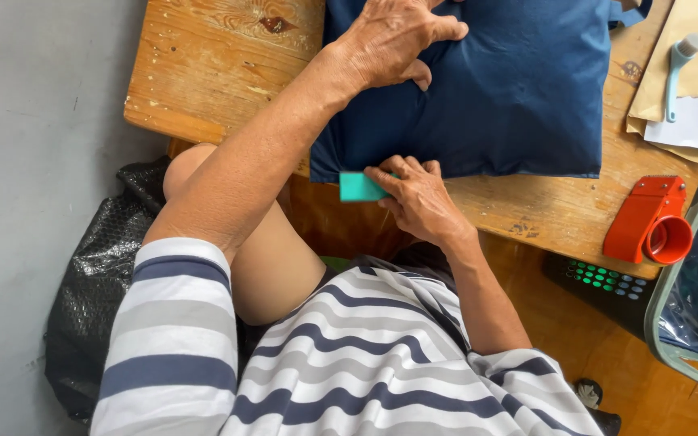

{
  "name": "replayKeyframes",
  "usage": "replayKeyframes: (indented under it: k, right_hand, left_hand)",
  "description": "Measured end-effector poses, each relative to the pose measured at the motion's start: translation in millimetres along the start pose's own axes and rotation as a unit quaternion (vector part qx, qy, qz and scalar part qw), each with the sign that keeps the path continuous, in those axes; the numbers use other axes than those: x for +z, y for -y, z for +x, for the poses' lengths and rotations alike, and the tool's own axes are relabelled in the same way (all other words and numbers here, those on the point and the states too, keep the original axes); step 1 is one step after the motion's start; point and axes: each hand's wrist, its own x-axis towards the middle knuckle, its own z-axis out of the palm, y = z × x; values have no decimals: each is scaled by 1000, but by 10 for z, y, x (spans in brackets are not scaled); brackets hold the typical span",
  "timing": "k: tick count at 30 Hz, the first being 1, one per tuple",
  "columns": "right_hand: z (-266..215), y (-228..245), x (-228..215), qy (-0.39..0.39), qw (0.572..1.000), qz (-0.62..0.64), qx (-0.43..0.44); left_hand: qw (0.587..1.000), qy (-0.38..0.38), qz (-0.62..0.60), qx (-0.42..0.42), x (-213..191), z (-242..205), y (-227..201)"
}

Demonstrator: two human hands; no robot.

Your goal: The person uses a green brush to scrub the surface of a blue tote bag placed on a wooden table. They repeatedly brush different areas of the bag, including the sides and bottom, while holding the bag steady with the other hand.

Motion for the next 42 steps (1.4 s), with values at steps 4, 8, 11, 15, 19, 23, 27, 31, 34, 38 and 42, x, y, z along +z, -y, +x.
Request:
replayKeyframes:
  k: [4, 8, 11, 15, 19, 23, 27, 31, 34, 38, 42]
  right_hand:
    - [-118, 44, -397, 124, 990, 44, -48]
    - [-43, -129, -786, -174, 983, -47, -12]
    - [34, -398, -768, -294, 946, -134, -31]
    - [-41, -435, -583, -236, 956, -173, -10]
    - [-232, -434, -260, -194, 969, -148, 29]
    - [-416, -426, -258, -55, 993, -56, 88]
    - [-641, -548, -378, 177, 981, 42, 60]
    - [-566, -472, -764, 17, 997, 39, 63]
    - [-405, -651, -907, -280, 955, -102, -1]
    - [-428, -818, -802, -237, 953, -188, 26]
    - [-724, -851, -442, -146, 978, -108, 107]
  left_hand:
    - [998, -32, -42, 33, 75, 46, 101]
    - [998, 3, -57, 14, 28, 57, 75]
    - [999, 0, -33, 18, 24, 50, 53]
    - [1000, -18, -5, 16, 24, 36, -6]
    - [999, -22, 15, 28, 0, 28, -31]
    - [999, -17, 35, 33, 1, 28, -81]
    - [999, -18, 22, 33, -48, 28, -34]
    - [997, -21, 51, 46, -30, 18, -27]
    - [999, 40, 17, 22, 5, 37, -21]
    - [998, -15, 35, 39, -34, 47, -63]
    - [999, -1, 1, 34, -91, 79, -105]
